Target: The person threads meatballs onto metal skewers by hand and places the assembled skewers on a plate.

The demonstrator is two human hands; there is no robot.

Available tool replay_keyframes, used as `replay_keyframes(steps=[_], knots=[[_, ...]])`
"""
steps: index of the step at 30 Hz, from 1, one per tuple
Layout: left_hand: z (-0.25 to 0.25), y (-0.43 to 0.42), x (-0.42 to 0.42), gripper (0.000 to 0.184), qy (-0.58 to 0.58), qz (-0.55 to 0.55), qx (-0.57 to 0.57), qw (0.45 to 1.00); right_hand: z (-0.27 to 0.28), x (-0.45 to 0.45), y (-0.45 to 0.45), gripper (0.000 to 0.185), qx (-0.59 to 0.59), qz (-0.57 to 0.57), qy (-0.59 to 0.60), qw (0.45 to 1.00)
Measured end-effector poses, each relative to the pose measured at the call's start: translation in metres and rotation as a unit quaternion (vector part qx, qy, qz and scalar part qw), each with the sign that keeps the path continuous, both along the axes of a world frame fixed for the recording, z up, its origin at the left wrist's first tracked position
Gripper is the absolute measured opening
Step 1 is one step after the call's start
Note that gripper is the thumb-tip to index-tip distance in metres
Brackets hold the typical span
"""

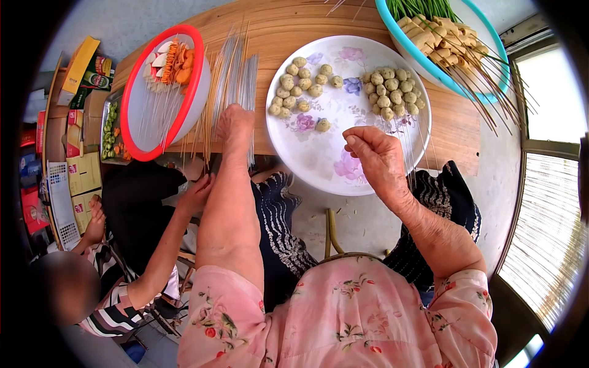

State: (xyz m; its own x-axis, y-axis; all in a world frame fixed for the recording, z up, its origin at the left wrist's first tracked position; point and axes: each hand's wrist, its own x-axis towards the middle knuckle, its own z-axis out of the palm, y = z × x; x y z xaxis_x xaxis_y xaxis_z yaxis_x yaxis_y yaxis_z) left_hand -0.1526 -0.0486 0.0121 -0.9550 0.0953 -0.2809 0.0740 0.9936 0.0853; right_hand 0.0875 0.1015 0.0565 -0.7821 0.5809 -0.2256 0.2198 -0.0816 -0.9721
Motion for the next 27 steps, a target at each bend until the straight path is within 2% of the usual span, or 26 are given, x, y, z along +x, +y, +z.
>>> replay_keyframes(steps=[12, 23, 27], knots=[[-0.0062, 0.0035, 0.0014, 0.025, 0.008, -0.039, 0.007, 0.999, 0.0029, 0.0007, 0.0008, 0.016, -0.006, 0.009, -0.002, 1.000], [-0.0096, 0.0069, 0.0006, 0.031, -0.013, -0.044, 0.002, 0.999, 0.0011, 0.0010, -0.0017, 0.017, -0.025, 0.027, -0.015, 0.999], [-0.0056, 0.0066, 0.0030, 0.034, -0.018, -0.044, 0.018, 0.999, -0.0002, 0.0007, -0.0014, 0.016, 0.003, 0.030, -0.001, 1.000]])
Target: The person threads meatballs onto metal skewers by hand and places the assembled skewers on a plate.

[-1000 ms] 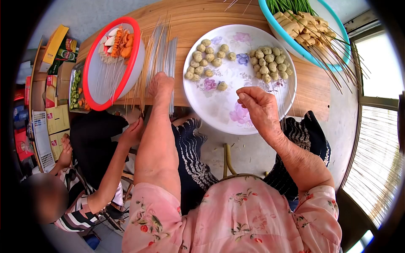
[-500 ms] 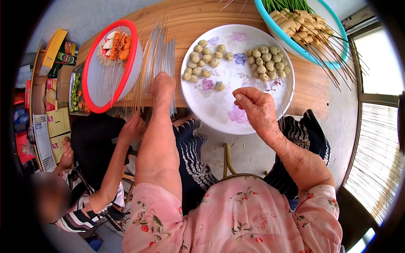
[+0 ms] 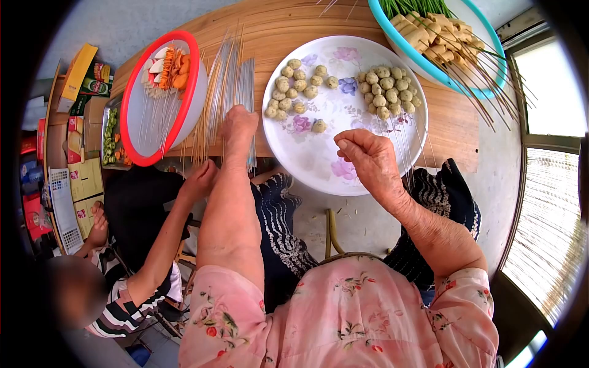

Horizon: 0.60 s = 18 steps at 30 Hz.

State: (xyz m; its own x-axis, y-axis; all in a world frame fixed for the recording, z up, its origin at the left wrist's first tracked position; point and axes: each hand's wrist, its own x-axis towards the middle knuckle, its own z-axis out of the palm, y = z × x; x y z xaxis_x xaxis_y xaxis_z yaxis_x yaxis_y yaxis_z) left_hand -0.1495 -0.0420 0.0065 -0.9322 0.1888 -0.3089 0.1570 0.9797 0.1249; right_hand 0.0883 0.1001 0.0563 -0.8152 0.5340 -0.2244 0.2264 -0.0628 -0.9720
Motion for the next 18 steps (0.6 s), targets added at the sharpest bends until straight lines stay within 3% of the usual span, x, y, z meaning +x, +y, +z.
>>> replay_keyframes(steps=[6, 8, 10, 12, 16, 18], knots=[[-0.015, -0.014, -0.015, 0.034, -0.042, 0.008, 0.069, 0.997, 0.000, 0.000, -0.001, 0.015, -0.011, 0.001, -0.006, 1.000], [-0.047, -0.033, -0.037, 0.020, 0.031, -0.112, 0.053, 0.992, 0.002, 0.000, 0.000, 0.015, -0.015, 0.006, -0.013, 1.000], [-0.032, -0.027, -0.034, 0.012, -0.023, -0.062, 0.165, 0.984, -0.001, -0.001, -0.001, 0.016, -0.016, 0.007, -0.002, 1.000], [0.008, -0.013, -0.022, 0.009, -0.202, 0.158, 0.381, 0.888, 0.001, -0.002, -0.001, 0.016, -0.032, 0.014, -0.016, 0.999], [0.047, 0.009, 0.007, 0.039, -0.211, 0.140, 0.555, 0.792, 0.012, -0.007, 0.004, 0.017, -0.123, 0.015, -0.066, 0.990], [0.051, 0.018, 0.014, 0.036, -0.251, 0.066, 0.569, 0.780, 0.013, -0.009, 0.009, 0.019, -0.171, -0.004, -0.068, 0.983]])
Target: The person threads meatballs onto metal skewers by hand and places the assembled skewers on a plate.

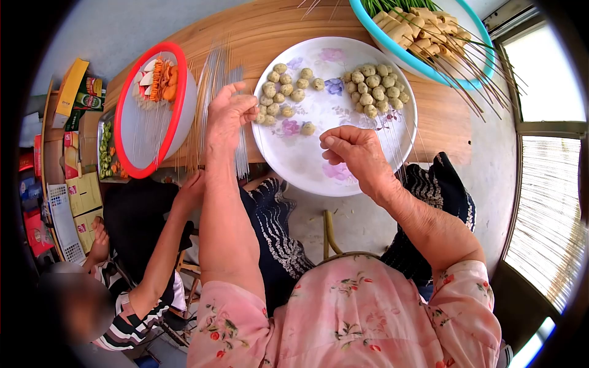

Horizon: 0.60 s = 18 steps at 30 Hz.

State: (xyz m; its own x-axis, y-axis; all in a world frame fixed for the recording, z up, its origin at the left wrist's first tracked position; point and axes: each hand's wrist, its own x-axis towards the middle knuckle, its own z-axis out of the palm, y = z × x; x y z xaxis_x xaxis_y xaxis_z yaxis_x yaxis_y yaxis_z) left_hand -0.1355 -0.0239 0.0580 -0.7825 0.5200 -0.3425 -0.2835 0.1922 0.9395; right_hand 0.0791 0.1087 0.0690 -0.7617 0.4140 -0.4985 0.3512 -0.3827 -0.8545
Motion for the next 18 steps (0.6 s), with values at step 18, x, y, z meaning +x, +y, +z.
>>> replay_keyframes(steps=[18], knots=[[0.010, 0.057, 0.071, 0.012, 0.029, -0.338, -0.108, 0.935, 0.011, -0.006, 0.030, 0.022, -0.106, -0.215, 0.114, 0.964]])
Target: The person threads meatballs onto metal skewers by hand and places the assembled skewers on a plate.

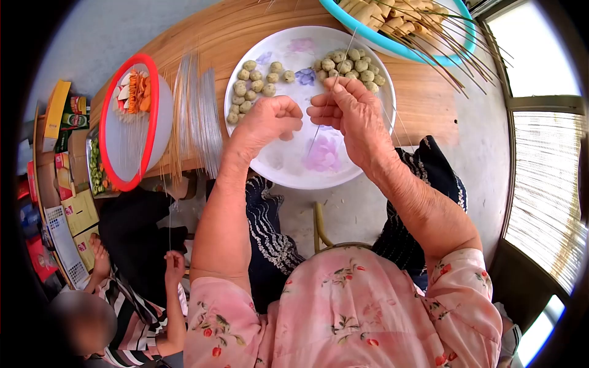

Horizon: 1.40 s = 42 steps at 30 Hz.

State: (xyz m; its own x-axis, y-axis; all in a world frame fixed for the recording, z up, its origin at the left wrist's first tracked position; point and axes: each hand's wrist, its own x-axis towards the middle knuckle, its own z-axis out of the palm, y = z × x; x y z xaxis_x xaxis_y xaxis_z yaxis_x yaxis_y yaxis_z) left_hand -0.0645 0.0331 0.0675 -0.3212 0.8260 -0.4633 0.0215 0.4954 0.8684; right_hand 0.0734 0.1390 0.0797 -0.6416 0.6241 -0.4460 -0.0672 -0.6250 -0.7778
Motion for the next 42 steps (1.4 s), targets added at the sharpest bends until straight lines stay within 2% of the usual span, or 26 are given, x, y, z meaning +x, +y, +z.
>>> replay_keyframes(steps=[1, 4, 8, 11, 12, 15, 17, 19, 22, 25, 28, 29, 30, 31, 35, 36, 39, 42], knots=[[-0.003, 0.002, 0.003, 0.013, 0.000, 0.002, -0.015, 1.000, -0.001, 0.000, -0.002, 0.023, -0.005, -0.009, 0.002, 1.000], [-0.011, 0.013, 0.019, 0.016, -0.096, 0.072, 0.028, 0.992, -0.019, -0.003, -0.016, 0.023, -0.009, -0.023, -0.031, 0.999], [0.000, 0.023, 0.026, 0.022, -0.027, 0.074, 0.012, 0.997, -0.025, -0.007, -0.018, 0.024, 0.017, -0.046, -0.064, 0.997], [-0.008, 0.019, 0.012, 0.020, 0.084, 0.049, -0.016, 0.995, -0.023, -0.010, -0.010, 0.026, 0.033, -0.080, -0.047, 0.995], [-0.014, 0.018, 0.005, 0.019, 0.193, 0.014, -0.056, 0.979, -0.022, -0.010, -0.008, 0.027, 0.050, -0.091, -0.039, 0.994], [-0.021, 0.002, -0.004, 0.023, 0.454, -0.084, -0.085, 0.883, -0.018, -0.011, -0.007, 0.024, 0.127, -0.085, -0.013, 0.988], [-0.027, 0.000, -0.006, 0.023, 0.468, -0.122, -0.115, 0.868, -0.020, -0.011, -0.009, 0.021, 0.224, -0.058, 0.013, 0.973], [-0.035, -0.002, -0.007, 0.026, 0.481, -0.160, -0.143, 0.850, -0.027, -0.009, -0.013, 0.017, 0.228, -0.029, -0.005, 0.973], [-0.044, -0.005, -0.004, 0.031, 0.466, -0.153, -0.086, 0.867, -0.033, -0.006, -0.021, 0.017, 0.216, -0.009, -0.014, 0.976], [-0.052, -0.003, -0.004, 0.036, 0.485, -0.141, -0.099, 0.857, -0.024, -0.003, -0.019, 0.018, 0.202, -0.017, 0.008, 0.979], [-0.045, 0.008, -0.015, 0.033, 0.272, 0.022, -0.110, 0.956, -0.010, -0.003, -0.012, 0.022, 0.116, -0.028, 0.055, 0.991], [-0.039, 0.008, -0.018, 0.031, 0.122, 0.108, -0.035, 0.986, -0.003, -0.001, -0.010, 0.023, 0.121, -0.003, 0.043, 0.992], [-0.031, 0.009, -0.021, 0.030, -0.032, 0.190, 0.043, 0.980, 0.004, 0.002, -0.009, 0.024, 0.127, 0.024, 0.032, 0.991], [-0.023, 0.009, -0.024, 0.029, -0.184, 0.264, 0.121, 0.939, 0.011, 0.004, -0.009, 0.025, 0.132, 0.052, 0.021, 0.990], [-0.007, 0.013, -0.029, 0.023, -0.270, 0.332, 0.236, 0.872, 0.030, 0.009, -0.014, 0.025, 0.252, 0.177, -0.058, 0.950], [-0.005, 0.013, -0.031, 0.021, -0.289, 0.337, 0.248, 0.861, 0.030, 0.009, -0.014, 0.024, 0.251, 0.203, -0.079, 0.943], [-0.007, 0.013, -0.034, 0.021, -0.304, 0.362, 0.237, 0.849, 0.014, 0.006, -0.021, 0.022, 0.356, 0.177, -0.046, 0.916], [-0.010, 0.013, -0.039, 0.022, -0.316, 0.377, 0.236, 0.838, 0.013, 0.005, -0.023, 0.021, 0.361, 0.190, -0.052, 0.911]])
